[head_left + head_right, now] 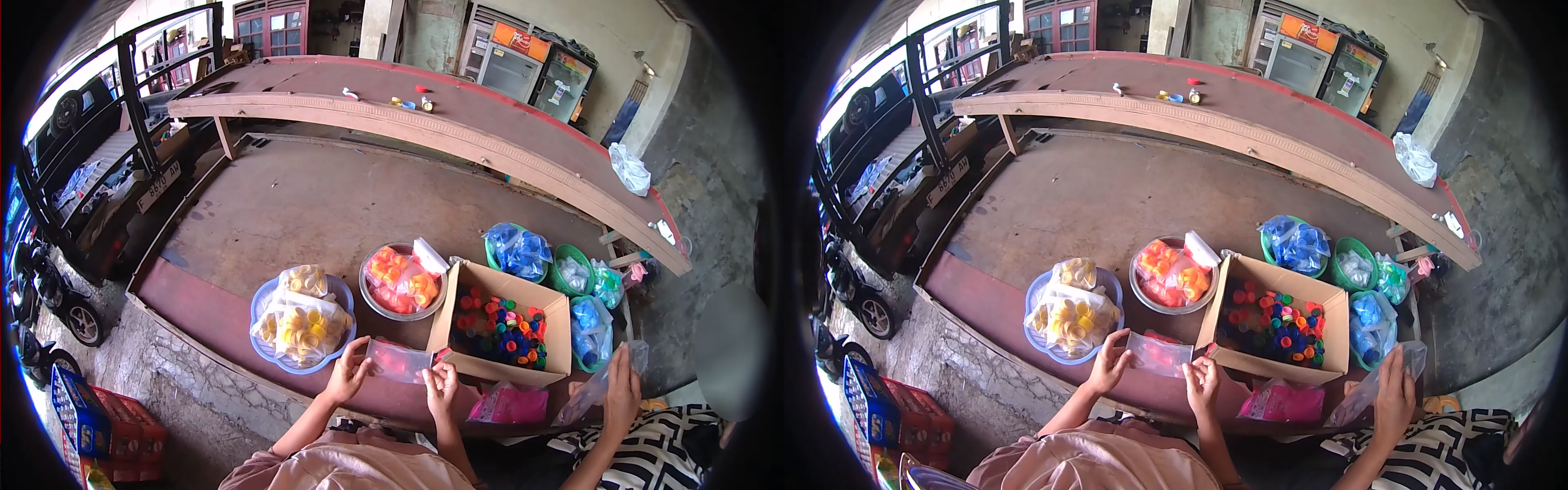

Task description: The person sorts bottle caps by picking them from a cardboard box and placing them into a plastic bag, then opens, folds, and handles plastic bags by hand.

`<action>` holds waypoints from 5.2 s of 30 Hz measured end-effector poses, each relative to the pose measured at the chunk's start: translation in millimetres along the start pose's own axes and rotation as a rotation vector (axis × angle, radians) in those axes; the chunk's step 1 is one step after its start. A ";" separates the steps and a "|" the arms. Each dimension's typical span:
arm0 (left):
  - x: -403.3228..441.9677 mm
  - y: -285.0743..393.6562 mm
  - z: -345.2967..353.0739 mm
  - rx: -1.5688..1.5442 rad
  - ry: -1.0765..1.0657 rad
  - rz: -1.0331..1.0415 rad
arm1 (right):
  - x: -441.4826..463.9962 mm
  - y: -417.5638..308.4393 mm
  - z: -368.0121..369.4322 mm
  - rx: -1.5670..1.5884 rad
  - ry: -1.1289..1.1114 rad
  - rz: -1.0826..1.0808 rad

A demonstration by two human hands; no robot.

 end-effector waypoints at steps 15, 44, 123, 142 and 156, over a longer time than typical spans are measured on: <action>-21.0 6.9 -10.0 0.368 0.027 0.249 | 0.2 -63.2 21.8 -0.492 -0.191 -0.261; -13.3 -6.0 -21.7 0.268 0.063 0.049 | -10.4 -37.5 10.9 -0.290 -0.032 -0.118; 11.7 51.0 -21.9 0.455 0.080 -0.033 | 35.4 -51.0 14.7 -0.451 -0.125 -0.019; 3.3 82.4 -18.9 0.313 0.133 0.148 | 61.5 -102.8 29.5 -0.316 -0.075 -0.139; 17.9 74.4 -21.8 0.370 0.129 0.181 | 67.3 -95.2 34.0 -0.619 -0.226 -0.414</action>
Point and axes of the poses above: each hand's wrist, its own x-axis towards the middle knuckle, its own z-axis out of the palm, y = z × x, the point moved 4 cm from there along x, towards the middle knuckle, and after that the axes turned 15 degrees about -z, right-handed, at the moved point
